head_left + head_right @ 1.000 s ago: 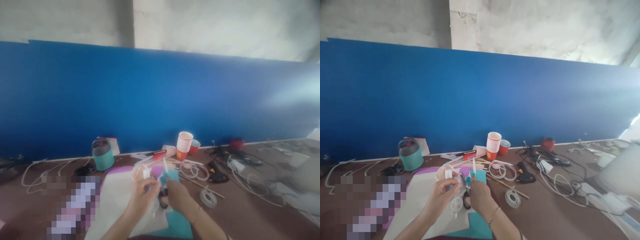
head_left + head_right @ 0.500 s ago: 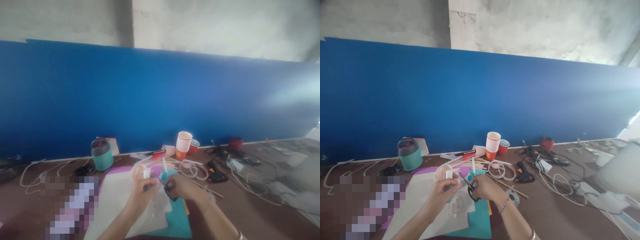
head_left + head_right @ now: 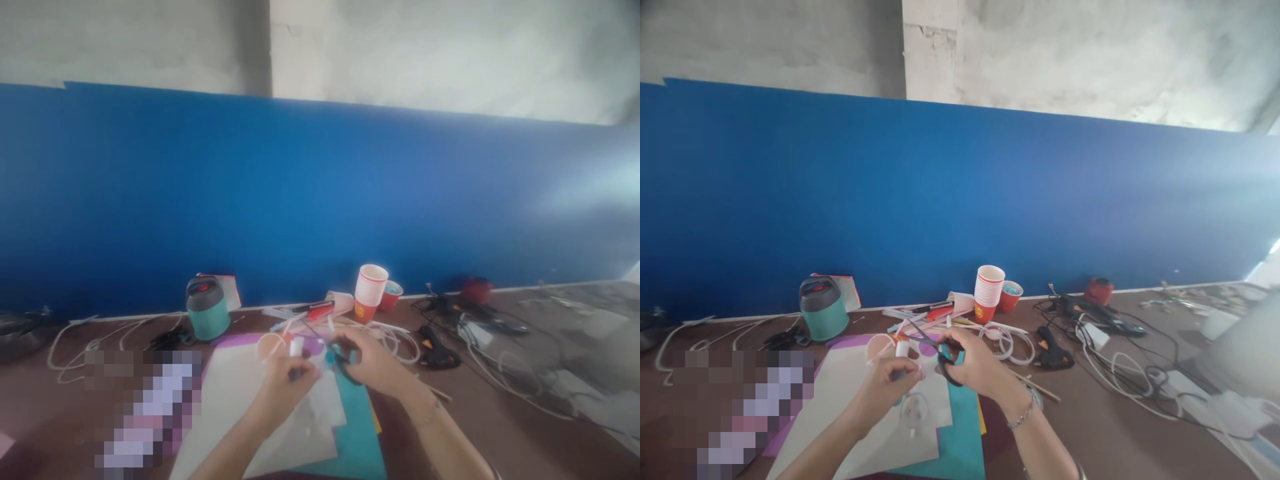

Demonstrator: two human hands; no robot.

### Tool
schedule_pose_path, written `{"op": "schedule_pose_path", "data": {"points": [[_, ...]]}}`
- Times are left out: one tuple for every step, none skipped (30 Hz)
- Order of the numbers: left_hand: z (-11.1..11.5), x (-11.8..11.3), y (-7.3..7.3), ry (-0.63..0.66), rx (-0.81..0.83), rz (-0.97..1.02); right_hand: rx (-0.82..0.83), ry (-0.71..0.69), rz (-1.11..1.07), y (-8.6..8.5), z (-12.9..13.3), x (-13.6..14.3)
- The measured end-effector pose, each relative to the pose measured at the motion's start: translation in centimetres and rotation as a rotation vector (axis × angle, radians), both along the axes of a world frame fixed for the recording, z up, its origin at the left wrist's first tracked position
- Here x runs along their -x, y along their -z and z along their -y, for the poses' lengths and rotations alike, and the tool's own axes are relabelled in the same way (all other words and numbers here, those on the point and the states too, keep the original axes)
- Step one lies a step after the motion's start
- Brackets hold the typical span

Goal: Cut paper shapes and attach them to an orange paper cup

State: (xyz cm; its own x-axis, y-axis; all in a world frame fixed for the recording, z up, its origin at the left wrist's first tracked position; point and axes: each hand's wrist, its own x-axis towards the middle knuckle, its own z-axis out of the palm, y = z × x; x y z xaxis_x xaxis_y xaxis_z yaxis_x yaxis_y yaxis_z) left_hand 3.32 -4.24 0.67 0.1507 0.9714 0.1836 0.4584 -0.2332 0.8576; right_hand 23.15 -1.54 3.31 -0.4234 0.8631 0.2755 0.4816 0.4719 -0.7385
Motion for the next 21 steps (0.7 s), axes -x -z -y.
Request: {"op": "schedule_pose_path", "data": {"points": [[0.0,0.1,-0.1,0.003,0.007,-0.004,-0.050,0.001,0.013,-0.2,0.1,0.2],[-0.1,0.2,-0.2,0.009,0.015,0.000,-0.086,0.002,0.033,-0.3,0.3,0.3],[-0.1,0.2,-0.3,0.016,0.021,0.007,-0.109,0.004,0.056,-0.3,0.4,0.4],[-0.1,0.3,-0.5,0.018,0.024,0.007,-0.122,0.004,0.080,-0.3,0.4,0.6],[0.0,0.3,-0.6,0.013,0.025,-0.002,-0.130,0.004,0.103,-0.3,0.5,0.6],[0.0,0.4,-0.8,0.006,0.028,-0.021,-0.135,0.001,0.124,-0.2,0.5,0.7],[0.1,0.4,-0.9,-0.004,0.034,-0.046,-0.140,-0.003,0.140,-0.1,0.5,0.8],[0.2,0.3,-1.0,-0.007,0.039,-0.067,-0.143,-0.007,0.153,-0.1,0.5,0.8],[0.2,0.3,-1.1,-0.003,0.044,-0.078,-0.145,-0.011,0.163,-0.1,0.6,0.8],[0.3,0.3,-1.1,0.007,0.044,-0.078,-0.146,-0.013,0.172,-0.1,0.6,0.9],[0.4,0.2,-1.2,0.017,0.036,-0.072,-0.146,-0.013,0.181,-0.1,0.7,0.9],[0.4,0.2,-1.3,0.022,0.024,-0.067,-0.146,-0.011,0.191,-0.2,0.7,0.9],[0.5,0.2,-1.3,0.016,0.013,-0.065,-0.146,-0.006,0.201,-0.2,0.7,1.0],[0.5,0.2,-1.3,0.007,0.004,-0.066,-0.145,-0.004,0.211,-0.3,0.8,1.1],[0.5,0.2,-1.4,-0.003,-0.003,-0.069,-0.144,-0.004,0.221,-0.3,0.8,1.1],[0.5,0.2,-1.4,-0.007,-0.005,-0.071,-0.142,-0.005,0.227,-0.4,0.8,1.2],[0.5,0.3,-1.5,-0.007,-0.001,-0.067,-0.142,-0.004,0.230,-0.4,0.9,1.2],[0.4,0.4,-1.5,-0.005,0.006,-0.058,-0.142,-0.005,0.233,-0.5,0.9,1.2],[0.4,0.4,-1.5,0.000,0.016,-0.047,-0.142,-0.008,0.237,-0.5,0.9,1.2],[0.4,0.5,-1.5,0.004,0.031,-0.036,-0.144,-0.011,0.243,-0.6,1.0,1.2],[0.3,0.6,-1.6,0.007,0.049,-0.025,-0.147,-0.012,0.248,-0.6,1.0,1.3]]}}
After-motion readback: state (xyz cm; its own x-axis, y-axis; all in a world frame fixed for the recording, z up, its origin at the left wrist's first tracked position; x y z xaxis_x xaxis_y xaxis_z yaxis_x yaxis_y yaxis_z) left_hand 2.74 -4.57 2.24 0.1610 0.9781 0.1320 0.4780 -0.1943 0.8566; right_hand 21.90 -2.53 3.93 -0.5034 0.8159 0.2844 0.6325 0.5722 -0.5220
